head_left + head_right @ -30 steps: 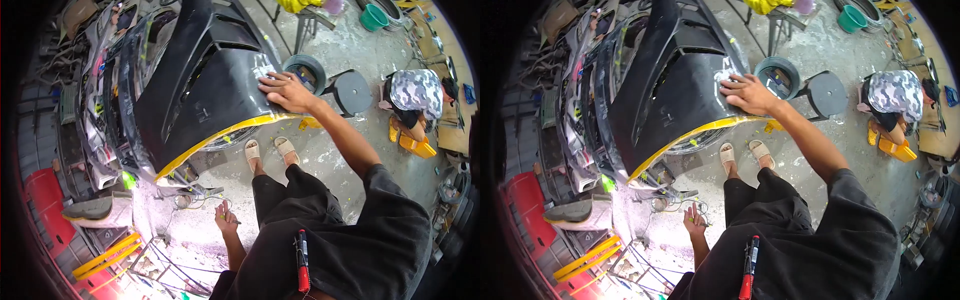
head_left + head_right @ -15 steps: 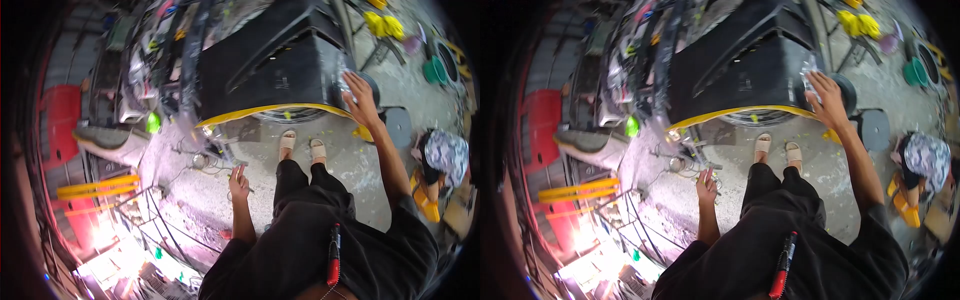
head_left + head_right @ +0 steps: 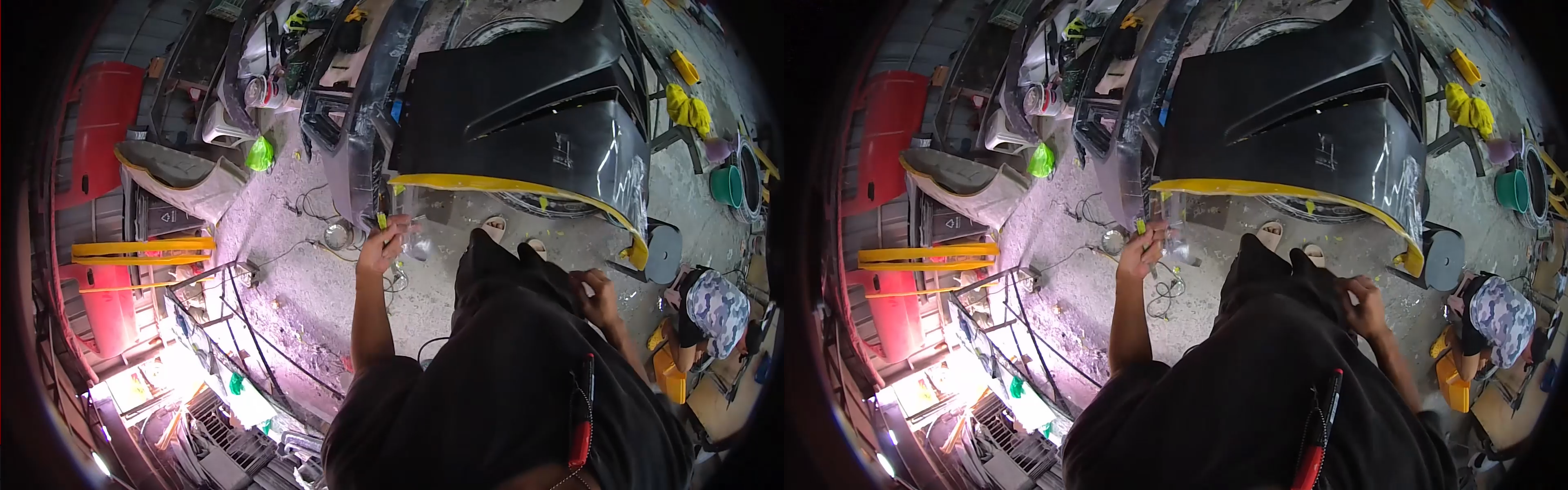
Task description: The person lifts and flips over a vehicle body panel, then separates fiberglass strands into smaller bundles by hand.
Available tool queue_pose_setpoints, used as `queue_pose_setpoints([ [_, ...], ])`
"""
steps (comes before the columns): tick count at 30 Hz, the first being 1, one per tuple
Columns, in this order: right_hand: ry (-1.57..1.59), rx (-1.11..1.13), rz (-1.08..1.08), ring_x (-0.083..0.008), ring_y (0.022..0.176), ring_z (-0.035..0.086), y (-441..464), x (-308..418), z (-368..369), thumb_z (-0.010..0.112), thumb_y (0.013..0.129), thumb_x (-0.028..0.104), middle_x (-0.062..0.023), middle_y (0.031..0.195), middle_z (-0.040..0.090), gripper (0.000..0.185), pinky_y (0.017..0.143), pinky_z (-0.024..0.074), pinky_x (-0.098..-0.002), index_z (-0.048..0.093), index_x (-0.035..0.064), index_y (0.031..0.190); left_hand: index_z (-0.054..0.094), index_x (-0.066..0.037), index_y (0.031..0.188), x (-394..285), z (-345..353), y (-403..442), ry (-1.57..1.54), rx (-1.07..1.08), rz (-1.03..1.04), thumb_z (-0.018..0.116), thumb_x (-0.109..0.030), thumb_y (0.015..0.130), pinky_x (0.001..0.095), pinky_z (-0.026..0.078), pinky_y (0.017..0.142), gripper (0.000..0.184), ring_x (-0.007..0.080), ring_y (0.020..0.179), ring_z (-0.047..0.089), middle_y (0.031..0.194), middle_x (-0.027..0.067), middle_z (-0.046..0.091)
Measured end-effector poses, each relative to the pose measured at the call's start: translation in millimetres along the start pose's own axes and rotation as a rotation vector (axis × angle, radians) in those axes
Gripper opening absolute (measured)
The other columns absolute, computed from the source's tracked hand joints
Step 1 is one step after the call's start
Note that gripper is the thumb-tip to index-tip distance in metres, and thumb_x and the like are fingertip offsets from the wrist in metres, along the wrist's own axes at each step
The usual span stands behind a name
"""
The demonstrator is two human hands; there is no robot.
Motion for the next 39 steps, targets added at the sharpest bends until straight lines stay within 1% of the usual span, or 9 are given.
queue_pose_setpoints([
  [3, 0.108, -0.152, 0.317, -0.0261, 0.082, 0.065, -4.1, -45.7, -7.2, 0.061, 0.084, 0.005, -0.0143, 0.087, 0.068, 0.015, 0.076, 0.0485, -0.0347, 0.068, 0.0001, 0.096, 0.048, 0.003, 0.127, -45.4, 10.0, 7.1, -0.01, -0.007, 0.04, 0.051, -0.024, 0.095, 0.0151, 0.027, 0.04, 0.042, 0.0009, 0.043, 0.035, 0.117, 0.0267, 0.059],
  [8, 0.107, -0.208, 0.374, -0.0258, 0.083, 0.066, 34.1, -43.4, -7.0, 0.061, 0.085, 0.006, -0.0145, 0.088, 0.068, 0.015, 0.076, 0.0494, -0.0337, 0.068, -0.0002, 0.097, 0.044, 0.004, 0.127, -101.6, 24.9, 78.3, -0.015, -0.119, -0.023, 0.048, -0.038, 0.096, 0.0148, 0.027, 0.038, 0.053, 0.0009, 0.04, 0.032, 0.127, 0.0256, 0.053],
  [14, 0.131, -0.088, 0.056, -0.0288, 0.084, 0.066, 116.5, 8.4, 1.5, 0.061, 0.085, 0.007, -0.016, 0.088, 0.067, 0.017, 0.074, 0.0501, -0.0352, 0.066, 0.0012, 0.099, 0.043, 0.006, 0.125, -98.1, 34.0, 161.4, -0.174, -0.16, -0.195, 0.044, -0.045, 0.097, 0.0165, 0.026, 0.036, 0.058, 0.003, 0.039, 0.031, 0.127, 0.0275, 0.053],
  [18, 0.195, 0.11, 0.325, -0.0303, 0.082, 0.066, 176.8, 37.5, 20.3, 0.062, 0.084, 0.008, -0.0143, 0.086, 0.067, 0.018, 0.07, 0.0512, -0.0373, 0.065, 0.003, 0.1, 0.048, 0.005, 0.119, -107.3, 26.1, 170.9, -0.044, -0.173, -0.141, 0.048, -0.036, 0.097, 0.0176, 0.028, 0.035, 0.047, 0.0036, 0.039, 0.031, 0.131, 0.0281, 0.049],
  [20, 0.023, 0.01, -0.052, -0.0313, 0.079, 0.066, 215.7, 99.7, 14.3, 0.064, 0.082, 0.012, -0.0125, 0.081, 0.066, 0.019, 0.067, 0.052, -0.0394, 0.064, 0.0048, 0.1, 0.052, 0.001, 0.113, -113.1, 10.1, 169.7, 0.13, -0.213, -0.114, 0.057, -0.03, 0.093, 0.0164, 0.025, 0.035, 0.037, 0.0013, 0.042, 0.031, 0.121, 0.0203, 0.059],
  [25, -0.048, 0.127, -0.001, -0.0325, 0.081, 0.064, 330.8, 114.7, 83.1, 0.07, 0.078, 0.02, -0.0116, 0.087, 0.066, 0.025, 0.069, 0.0518, -0.0413, 0.063, 0.0072, 0.098, 0.064, -0.003, 0.093, -129.0, -27.9, 171.3, 0.805, -0.302, -0.116, 0.077, -0.032, 0.078, 0.0219, 0.045, 0.055, 0.035, 0.0081, 0.061, 0.055, 0.091, 0.0084, 0.068],
  [28, -0.113, 0.034, 0.034, -0.0287, 0.082, 0.064, 381.9, 97.8, 125.5, 0.072, 0.075, 0.02, -0.0091, 0.087, 0.065, 0.025, 0.07, 0.0512, -0.039, 0.063, 0.0079, 0.094, 0.063, -0.003, 0.097, -112.7, -24.8, 173.3, 1.039, -0.148, -0.271, 0.079, -0.032, 0.075, 0.0274, 0.048, 0.07, 0.04, 0.0156, 0.078, 0.064, 0.089, 0.0079, 0.068],
  [33, -0.184, 0.163, 0.053, -0.0314, 0.083, 0.062, 408.6, 90.2, 160.9, 0.07, 0.074, 0.016, -0.0087, 0.081, 0.063, 0.015, 0.068, 0.0496, -0.041, 0.06, 0.0083, 0.083, 0.056, 0.002, 0.107, -120.0, -14.1, 183.6, 1.118, -0.172, -0.079, 0.088, -0.048, 0.052, 0.0361, 0.048, 0.086, 0.08, 0.0276, 0.099, 0.062, 0.103, 0.0172, 0.064],
  [39, -0.097, 0.052, 0.037, -0.031, 0.078, 0.062, 401.6, 97.5, 155.5, 0.069, 0.073, 0.013, -0.0086, 0.082, 0.061, 0.014, 0.065, 0.0491, -0.04, 0.059, 0.007, 0.082, 0.058, 0.002, 0.106, -106.6, -27.2, 192.3, 1.123, -0.067, -0.153, 0.087, -0.05, 0.054, 0.0367, 0.048, 0.087, 0.079, 0.0281, 0.1, 0.062, 0.103, 0.0176, 0.064],
])
Point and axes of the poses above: each hand's wrist, its own y-axis towards the middle knuckle, its own z-axis out of the palm, x = y × z, the point moved 10 cm from there along y, towards the middle knuckle
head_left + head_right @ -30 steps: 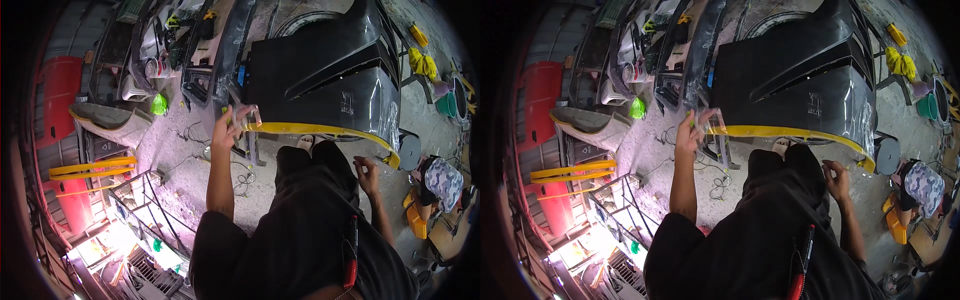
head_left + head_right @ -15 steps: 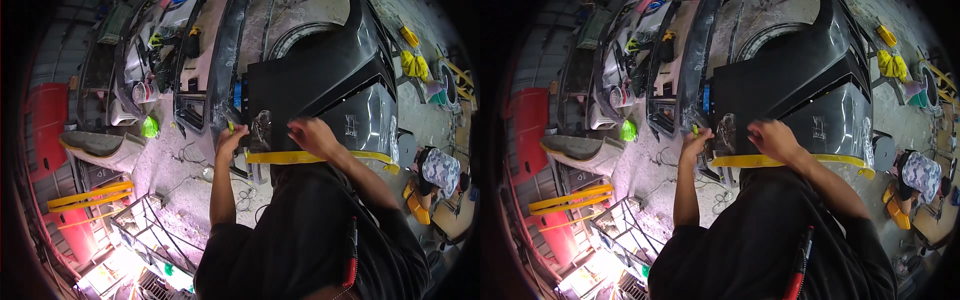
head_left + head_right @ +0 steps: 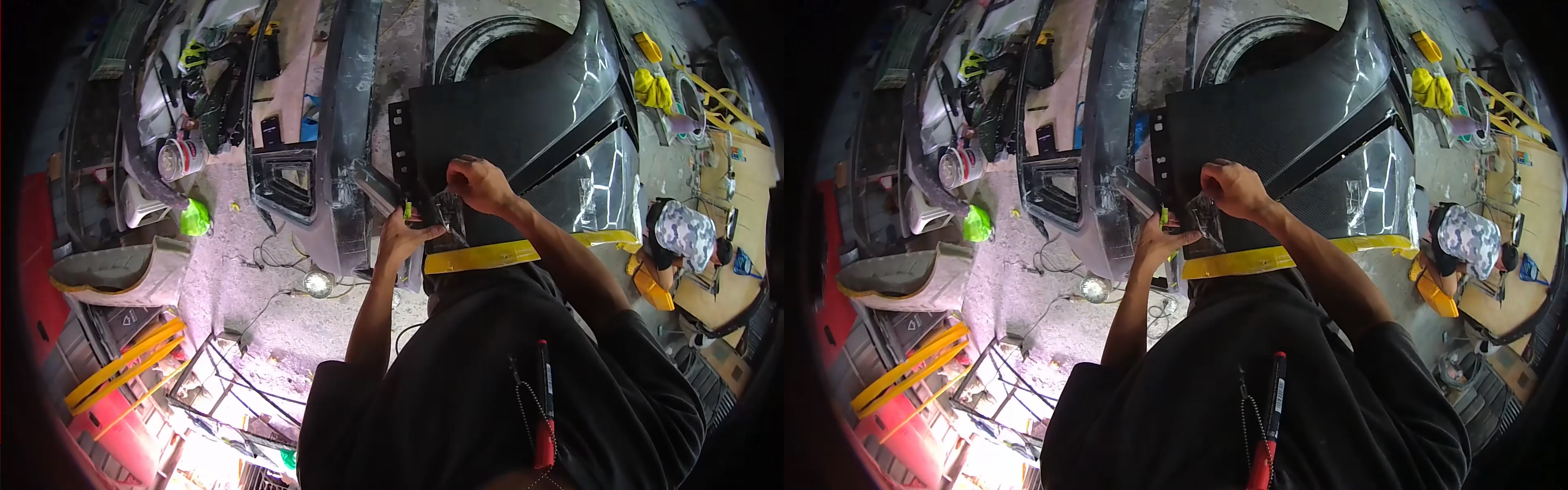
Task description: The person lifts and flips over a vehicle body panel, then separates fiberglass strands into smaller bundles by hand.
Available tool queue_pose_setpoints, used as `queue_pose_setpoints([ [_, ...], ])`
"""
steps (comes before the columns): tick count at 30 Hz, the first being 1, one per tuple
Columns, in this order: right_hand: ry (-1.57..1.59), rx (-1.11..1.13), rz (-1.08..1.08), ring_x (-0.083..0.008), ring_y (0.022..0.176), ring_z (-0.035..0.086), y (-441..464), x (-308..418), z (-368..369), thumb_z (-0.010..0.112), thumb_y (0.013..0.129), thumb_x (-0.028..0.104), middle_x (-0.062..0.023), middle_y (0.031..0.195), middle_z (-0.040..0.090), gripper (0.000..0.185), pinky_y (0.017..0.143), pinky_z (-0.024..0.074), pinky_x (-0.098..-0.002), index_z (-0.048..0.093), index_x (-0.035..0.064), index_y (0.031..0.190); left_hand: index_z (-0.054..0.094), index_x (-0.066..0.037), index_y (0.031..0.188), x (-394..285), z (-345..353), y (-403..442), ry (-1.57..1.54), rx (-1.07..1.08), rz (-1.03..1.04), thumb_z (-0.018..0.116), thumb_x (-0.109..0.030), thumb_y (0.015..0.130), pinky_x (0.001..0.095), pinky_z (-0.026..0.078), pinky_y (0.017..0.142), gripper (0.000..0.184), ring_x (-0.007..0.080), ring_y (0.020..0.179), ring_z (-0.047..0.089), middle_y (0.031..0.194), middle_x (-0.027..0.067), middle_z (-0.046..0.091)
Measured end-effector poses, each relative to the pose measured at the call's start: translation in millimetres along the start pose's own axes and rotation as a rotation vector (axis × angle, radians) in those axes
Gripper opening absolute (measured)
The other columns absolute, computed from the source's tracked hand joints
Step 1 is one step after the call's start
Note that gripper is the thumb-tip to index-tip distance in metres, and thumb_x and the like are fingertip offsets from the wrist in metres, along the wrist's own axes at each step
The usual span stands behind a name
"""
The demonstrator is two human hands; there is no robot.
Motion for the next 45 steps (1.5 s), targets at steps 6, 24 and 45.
queue_pose_setpoints([
  [6, 0.017, 0.001, 0.058, -0.027, 0.074, 0.061, -1.9, -0.2, 0.0, 0.071, 0.074, 0.012, -0.0078, 0.079, 0.058, 0.017, 0.064, 0.0488, -0.0368, 0.059, 0.0062, 0.085, 0.058, 0.003, 0.107, 6.7, 0.5, 1.5, 0.079, -0.055, 0.006, 0.081, -0.053, 0.061, 0.0398, 0.047, 0.087, 0.076, 0.0329, 0.1, 0.061, 0.101, 0.0189, 0.065],
  [24, -0.46, 0.608, -0.522, -0.0211, 0.142, 0.018, -91.4, 43.4, 48.8, 0.03, 0.097, 0.048, 0.0066, 0.152, 0.026, 0.047, 0.117, 0.0094, -0.048, 0.045, 0.0284, 0.137, 0.033, 0.005, 0.137, 17.0, 11.0, 15.6, 0.098, -0.032, 0.019, 0.085, -0.054, 0.053, 0.0396, 0.037, 0.104, 0.115, 0.0375, 0.127, 0.043, 0.135, 0.0277, 0.043],
  [45, -0.197, -0.336, -0.056, -0.0249, 0.112, 0.054, -142.4, 31.2, -85.2, 0.061, 0.088, 0.022, -0.0097, 0.118, 0.059, 0.033, 0.098, 0.0356, -0.0457, 0.059, 0.0085, 0.118, 0.062, 0.002, 0.099, -35.2, -38.4, -7.5, 0.19, -0.271, 0.117, 0.062, -0.04, 0.088, 0.0342, 0.048, 0.075, 0.044, 0.0238, 0.085, 0.062, 0.093, 0.0142, 0.067],
])
Point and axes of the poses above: each hand's wrist, its own y-axis towards the middle knuckle, its own z-axis out of the palm, x = y × z, the point moved 10 cm from there along y, towards the middle knuckle
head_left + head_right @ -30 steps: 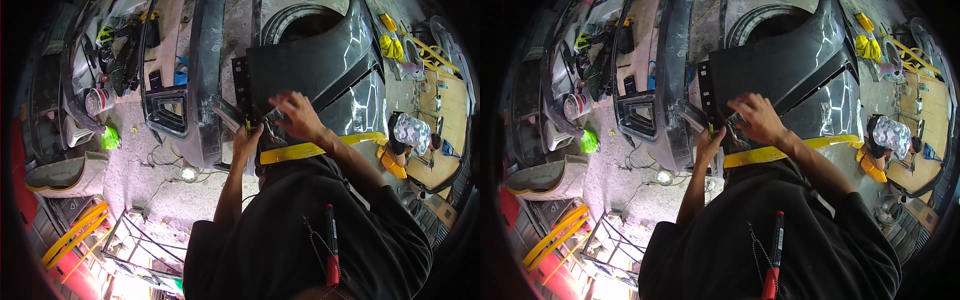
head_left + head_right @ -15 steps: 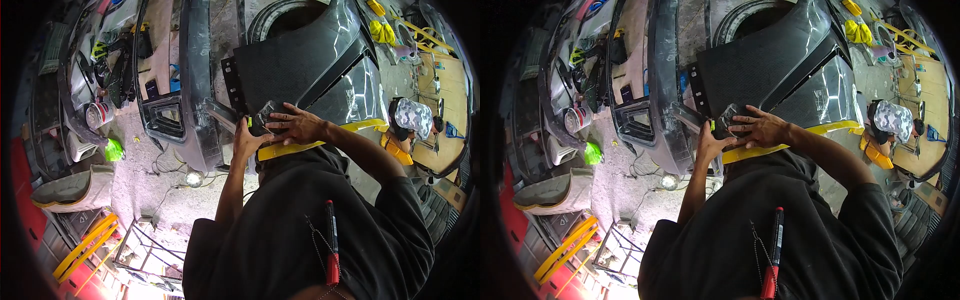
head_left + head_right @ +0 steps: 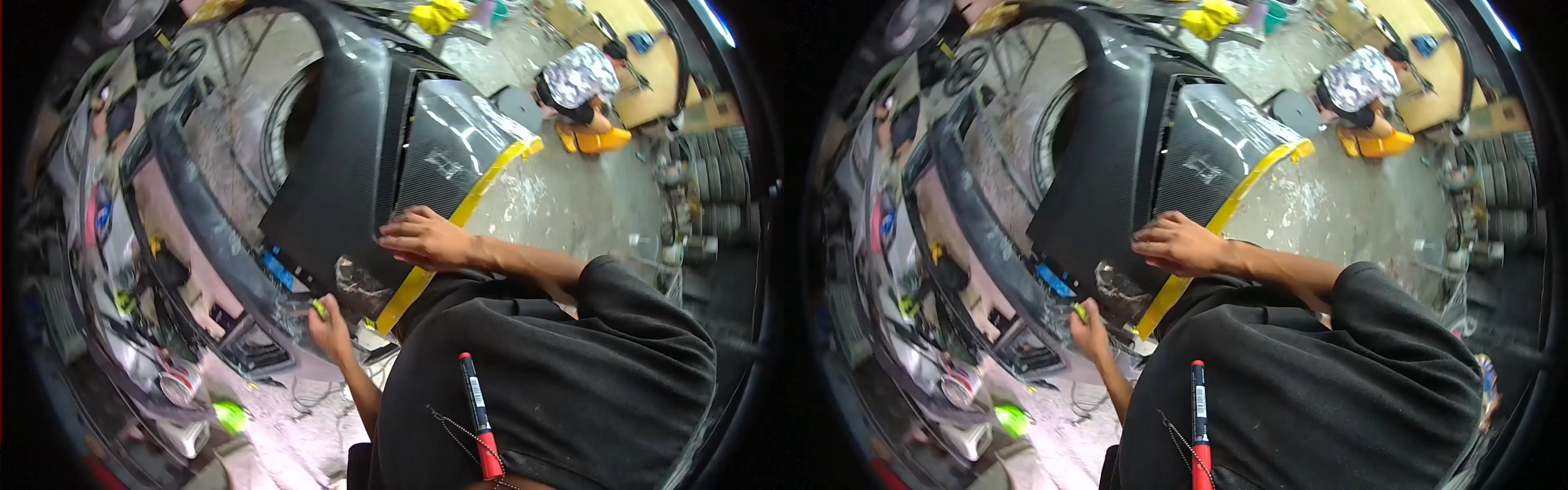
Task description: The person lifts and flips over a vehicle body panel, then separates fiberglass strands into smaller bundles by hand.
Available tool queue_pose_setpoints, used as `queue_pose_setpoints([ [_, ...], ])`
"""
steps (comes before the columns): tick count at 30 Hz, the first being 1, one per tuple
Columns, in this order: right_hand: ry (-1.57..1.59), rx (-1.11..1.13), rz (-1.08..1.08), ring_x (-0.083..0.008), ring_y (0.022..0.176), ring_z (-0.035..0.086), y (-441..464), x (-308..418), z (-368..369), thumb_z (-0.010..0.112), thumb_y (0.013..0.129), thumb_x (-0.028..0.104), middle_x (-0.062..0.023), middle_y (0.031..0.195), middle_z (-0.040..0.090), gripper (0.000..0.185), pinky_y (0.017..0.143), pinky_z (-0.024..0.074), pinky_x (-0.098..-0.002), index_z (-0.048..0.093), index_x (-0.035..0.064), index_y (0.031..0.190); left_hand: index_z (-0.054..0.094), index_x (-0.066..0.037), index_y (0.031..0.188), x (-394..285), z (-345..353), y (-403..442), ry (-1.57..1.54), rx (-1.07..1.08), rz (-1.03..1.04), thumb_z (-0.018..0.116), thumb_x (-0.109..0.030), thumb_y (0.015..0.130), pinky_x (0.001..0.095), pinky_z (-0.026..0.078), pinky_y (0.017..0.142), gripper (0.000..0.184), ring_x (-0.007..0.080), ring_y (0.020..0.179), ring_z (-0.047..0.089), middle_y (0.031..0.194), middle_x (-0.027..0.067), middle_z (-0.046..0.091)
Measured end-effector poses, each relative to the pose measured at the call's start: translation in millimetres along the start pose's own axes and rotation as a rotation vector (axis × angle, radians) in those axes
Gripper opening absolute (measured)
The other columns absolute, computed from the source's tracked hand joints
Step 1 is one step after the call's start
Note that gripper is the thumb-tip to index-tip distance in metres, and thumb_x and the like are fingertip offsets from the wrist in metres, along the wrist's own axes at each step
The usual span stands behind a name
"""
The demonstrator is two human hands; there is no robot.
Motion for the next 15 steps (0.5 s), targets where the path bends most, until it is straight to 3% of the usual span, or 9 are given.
queue_pose_setpoints([
  [2, 0.087, 0.023, 0.171, -0.0259, 0.106, 0.056, -45.4, -5.9, -7.7, 0.062, 0.088, 0.021, -0.0112, 0.112, 0.062, 0.033, 0.095, 0.0395, -0.0442, 0.059, 0.0074, 0.118, 0.062, 0.001, 0.1, -42.3, -7.2, -14.3, -0.214, 0.056, 0.127, 0.053, -0.037, 0.095, 0.0334, 0.047, 0.076, 0.039, 0.0212, 0.085, 0.062, 0.093, 0.0113, 0.066],
  [3, 0.194, -0.022, 0.25, -0.0271, 0.105, 0.057, -64.9, -8.7, -13.4, 0.062, 0.087, 0.021, -0.0129, 0.11, 0.062, 0.035, 0.093, 0.0415, -0.0431, 0.059, 0.006, 0.119, 0.061, 0.001, 0.1, -74.6, -3.1, -26.8, -0.169, 0.151, 0.257, 0.048, -0.031, 0.098, 0.0329, 0.047, 0.077, 0.035, 0.0212, 0.086, 0.061, 0.094, 0.0115, 0.065],
  [4, 0.308, -0.07, 0.326, -0.0283, 0.103, 0.058, -82.0, -9.1, -16.5, 0.063, 0.087, 0.022, -0.0146, 0.108, 0.062, 0.037, 0.091, 0.0435, -0.0421, 0.059, 0.0046, 0.119, 0.06, 0.0, 0.099, -97.2, 12.3, -42.0, -0.316, 0.253, 0.275, 0.047, -0.032, 0.099, 0.0333, 0.047, 0.077, 0.035, 0.021, 0.086, 0.061, 0.092, 0.0108, 0.064],
  [6, 0.551, -0.044, 0.472, -0.0322, 0.11, 0.056, -101.6, -5.7, -26.0, 0.058, 0.091, 0.027, -0.0198, 0.118, 0.059, 0.047, 0.094, 0.0445, -0.0406, 0.051, 0.0024, 0.13, 0.06, 0.0, 0.1, -135.3, 55.4, -75.3, -0.213, 0.471, 0.347, 0.046, -0.032, 0.099, 0.0326, 0.047, 0.076, 0.035, 0.0198, 0.084, 0.06, 0.091, 0.0108, 0.063],
  [8, 0.904, -0.139, 0.495, -0.0269, 0.117, 0.054, -116.5, -4.8, -27.5, 0.056, 0.094, 0.03, -0.0185, 0.126, 0.056, 0.051, 0.098, 0.0422, -0.0376, 0.045, 0.0041, 0.137, 0.058, 0.002, 0.103, -172.5, 104.3, -113.6, -0.153, 0.68, 0.385, 0.047, -0.031, 0.098, 0.0357, 0.047, 0.077, 0.035, 0.0272, 0.086, 0.061, 0.094, 0.016, 0.062],
  [9, 1.142, -0.192, 0.524, -0.0208, 0.116, 0.053, -122.8, -6.1, -31.0, 0.054, 0.096, 0.031, -0.0155, 0.128, 0.055, 0.053, 0.1, 0.0406, -0.0351, 0.041, 0.0054, 0.14, 0.057, 0.002, 0.104, -203.0, 121.5, -134.4, -0.002, 0.72, 0.518, 0.048, -0.03, 0.097, 0.0381, 0.047, 0.078, 0.035, 0.0326, 0.089, 0.06, 0.097, 0.0193, 0.061],
  [11, 1.313, -0.31, 0.602, -0.0166, 0.11, 0.054, -145.0, -27.2, -34.7, 0.053, 0.097, 0.022, -0.0102, 0.122, 0.059, 0.042, 0.098, 0.0418, -0.032, 0.048, 0.0046, 0.134, 0.055, 0.003, 0.108, -239.6, 155.2, -165.9, 0.118, 0.705, 0.7, 0.049, -0.026, 0.095, 0.0454, 0.045, 0.079, 0.033, 0.045, 0.095, 0.055, 0.101, 0.025, 0.058],
  [12, 1.402, -0.363, 0.619, -0.0153, 0.109, 0.055, -159.7, -40.6, -34.9, 0.053, 0.097, 0.019, -0.0087, 0.12, 0.06, 0.038, 0.097, 0.0424, -0.0306, 0.052, 0.004, 0.131, 0.056, 0.004, 0.107, -249.1, 170.5, -175.9, 0.112, 0.695, 0.77, 0.051, -0.023, 0.094, 0.0401, 0.047, 0.075, 0.03, 0.0402, 0.09, 0.059, 0.097, 0.0223, 0.06],
  [15, 1.626, -0.519, 0.666, -0.0129, 0.106, 0.056, -211.8, -71.5, -37.4, 0.057, 0.094, 0.012, -0.0065, 0.115, 0.062, 0.028, 0.095, 0.044, -0.0289, 0.06, 0.0008, 0.119, 0.058, 0.003, 0.108, -261.7, 221.0, -210.4, 0.264, 0.808, 0.837, 0.052, -0.022, 0.093, 0.0418, 0.048, 0.076, 0.029, 0.0401, 0.093, 0.06, 0.101, 0.0227, 0.062],
])
Point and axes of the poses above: each hand's wrist, its own y-axis towards the middle knuckle, its own z-axis out of the palm, x = y × z, the point moved 10 cm from there along y, towards the middle knuckle
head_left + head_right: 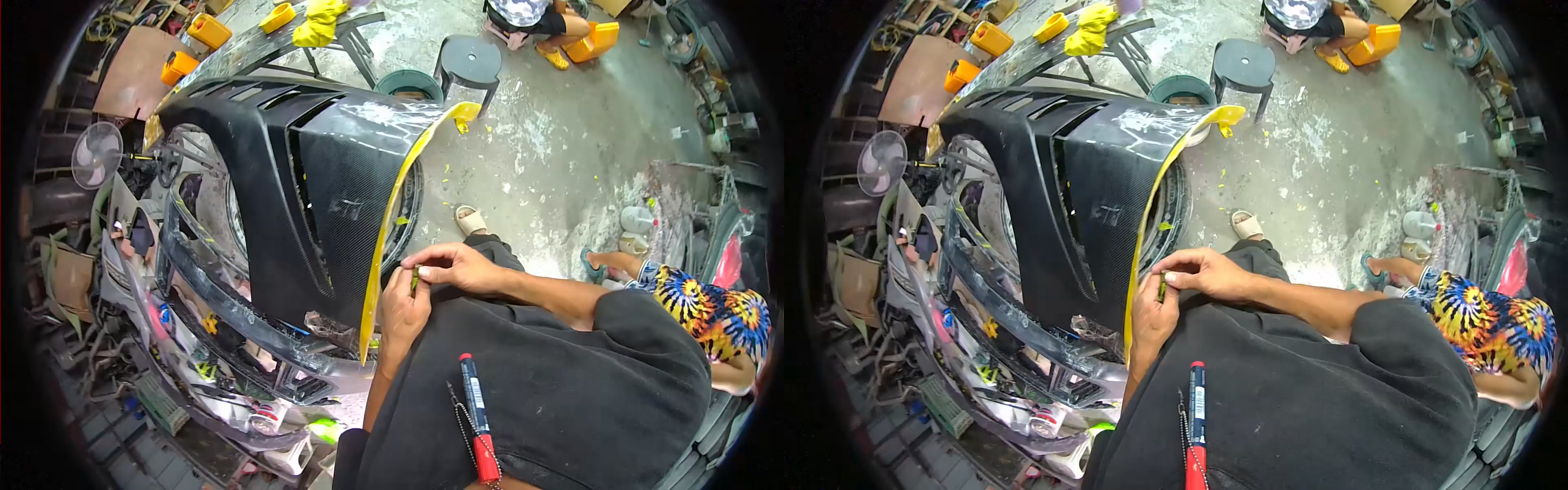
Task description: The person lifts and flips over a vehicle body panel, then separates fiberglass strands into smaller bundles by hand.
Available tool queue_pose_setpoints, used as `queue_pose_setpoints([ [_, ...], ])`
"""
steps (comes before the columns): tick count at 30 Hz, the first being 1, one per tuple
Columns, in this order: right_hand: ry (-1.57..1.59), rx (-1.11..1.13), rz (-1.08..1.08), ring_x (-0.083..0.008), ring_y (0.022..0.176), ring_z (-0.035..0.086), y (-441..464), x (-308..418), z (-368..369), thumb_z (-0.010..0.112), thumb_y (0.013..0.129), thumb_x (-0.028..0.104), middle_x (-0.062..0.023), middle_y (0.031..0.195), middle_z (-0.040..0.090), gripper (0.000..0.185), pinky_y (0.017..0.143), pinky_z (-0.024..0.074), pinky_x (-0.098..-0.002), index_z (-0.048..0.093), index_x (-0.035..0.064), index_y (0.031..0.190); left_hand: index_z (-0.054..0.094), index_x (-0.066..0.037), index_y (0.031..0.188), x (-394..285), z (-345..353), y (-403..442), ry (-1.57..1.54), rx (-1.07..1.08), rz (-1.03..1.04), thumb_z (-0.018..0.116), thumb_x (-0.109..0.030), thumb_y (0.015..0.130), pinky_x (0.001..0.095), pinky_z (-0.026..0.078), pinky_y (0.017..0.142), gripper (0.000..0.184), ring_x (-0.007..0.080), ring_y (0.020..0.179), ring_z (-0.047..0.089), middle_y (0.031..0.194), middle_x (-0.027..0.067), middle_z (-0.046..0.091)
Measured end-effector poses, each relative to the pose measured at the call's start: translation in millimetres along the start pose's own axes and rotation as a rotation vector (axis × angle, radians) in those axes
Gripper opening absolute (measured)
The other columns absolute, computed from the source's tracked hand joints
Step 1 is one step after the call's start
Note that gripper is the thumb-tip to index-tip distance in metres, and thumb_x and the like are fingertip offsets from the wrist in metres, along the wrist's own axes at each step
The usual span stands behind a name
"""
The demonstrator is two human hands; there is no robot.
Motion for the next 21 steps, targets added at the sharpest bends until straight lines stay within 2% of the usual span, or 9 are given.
queue_pose_setpoints([
  [3, 0.115, -0.069, -0.035, -0.014, 0.105, 0.057, -22.0, 5.2, -58.6, 0.058, 0.093, 0.014, -0.0071, 0.114, 0.062, 0.025, 0.094, 0.0441, -0.0292, 0.06, 0.0019, 0.114, 0.06, 0.001, 0.108, -30.9, 42.7, 27.3, -0.049, 0.057, 0.079, 0.065, -0.021, 0.086, 0.0361, 0.048, 0.072, 0.031, 0.0342, 0.085, 0.062, 0.097, 0.018, 0.063],
  [4, 0.207, -0.093, -0.055, -0.0152, 0.103, 0.058, -27.1, 1.4, -82.0, 0.058, 0.094, 0.017, -0.0071, 0.113, 0.062, 0.024, 0.094, 0.0442, -0.0299, 0.059, 0.0027, 0.113, 0.061, 0.0, 0.109, -31.1, 54.5, 33.4, 0.044, 0.112, 0.061, 0.075, -0.02, 0.077, 0.0327, 0.049, 0.07, 0.04, 0.0283, 0.078, 0.062, 0.09, 0.0131, 0.062],
  [5, 0.299, -0.117, -0.073, -0.0163, 0.102, 0.058, -32.7, -2.6, -106.6, 0.057, 0.094, 0.02, -0.0071, 0.112, 0.061, 0.024, 0.093, 0.0443, -0.0306, 0.058, 0.0035, 0.112, 0.061, -0.001, 0.109, -36.2, 52.2, 42.0, -0.06, 0.037, 0.039, 0.08, -0.02, 0.071, 0.0327, 0.049, 0.07, 0.047, 0.0259, 0.075, 0.06, 0.088, 0.0107, 0.061],
  [9, 0.337, -0.489, -0.18, -0.0176, 0.101, 0.058, -82.9, 11.1, -242.3, 0.055, 0.095, 0.034, -0.0074, 0.109, 0.061, 0.034, 0.089, 0.0443, -0.0328, 0.051, 0.0068, 0.116, 0.061, -0.002, 0.108, -6.0, -18.6, 40.7, 0.533, -0.618, -0.048, 0.082, -0.019, 0.069, 0.0374, 0.047, 0.081, 0.048, 0.0283, 0.091, 0.057, 0.095, 0.012, 0.058],
  [12, 0.205, -0.901, 0.023, -0.0142, 0.095, 0.057, -154.1, -32.0, -356.6, 0.056, 0.094, 0.036, -0.003, 0.106, 0.061, 0.037, 0.083, 0.0428, -0.0302, 0.052, 0.0098, 0.12, 0.059, -0.002, 0.109, 39.3, -17.3, 33.1, 0.713, -0.521, -0.15, 0.079, -0.018, 0.069, 0.0407, 0.045, 0.086, 0.047, 0.0324, 0.098, 0.055, 0.103, 0.0135, 0.057],
  [13, 0.139, -0.957, 0.084, -0.0121, 0.09, 0.057, -181.8, -56.4, -393.1, 0.057, 0.093, 0.035, -0.0006, 0.101, 0.061, 0.035, 0.08, 0.0425, -0.0279, 0.054, 0.0113, 0.118, 0.058, -0.002, 0.11, 54.8, -11.3, 32.3, 0.76, -0.412, -0.205, 0.078, -0.018, 0.07, 0.0416, 0.045, 0.088, 0.048, 0.0336, 0.101, 0.054, 0.106, 0.0137, 0.056],
  [16, 0.08, -1.059, 0.237, -0.0056, 0.075, 0.054, -267.9, -134.6, -480.5, 0.058, 0.093, 0.03, 0.0053, 0.087, 0.057, 0.023, 0.064, 0.0433, -0.022, 0.058, 0.0129, 0.109, 0.061, -0.003, 0.101, 70.3, -17.3, 26.7, 0.749, -0.492, -0.261, 0.07, -0.01, 0.076, 0.0406, 0.047, 0.078, 0.028, 0.0321, 0.089, 0.057, 0.094, 0.0128, 0.058],
  [18, 0.063, -1.047, 0.304, -0.0068, 0.056, 0.049, -327.4, -188.1, -528.4, 0.056, 0.094, 0.027, 0.0032, 0.069, 0.052, 0.015, 0.047, 0.0393, -0.0218, 0.056, 0.0119, 0.092, 0.062, -0.003, 0.097, 78.1, -22.3, 23.3, 0.713, -0.505, -0.305, 0.069, -0.009, 0.076, 0.0409, 0.047, 0.075, 0.023, 0.0318, 0.086, 0.058, 0.091, 0.0123, 0.059],
  [21, 0.04, -1.171, 0.404, -0.0079, 0.041, 0.039, -385.9, -220.0, -532.1, 0.056, 0.094, 0.022, 0.0022, 0.057, 0.044, 0.018, 0.035, 0.031, -0.0223, 0.053, 0.0104, 0.08, 0.063, -0.004, 0.09, 67.4, -20.4, 28.6, 0.719, -0.461, -0.252, 0.066, -0.007, 0.077, 0.041, 0.047, 0.072, 0.014, 0.0318, 0.081, 0.058, 0.084, 0.0112, 0.059],
])
Point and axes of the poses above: each hand's wrist, its own y-axis towards the middle knuckle, its own z-axis out of the palm, x = y × z, the point moved 10 cm from there along y, towards the middle knuckle
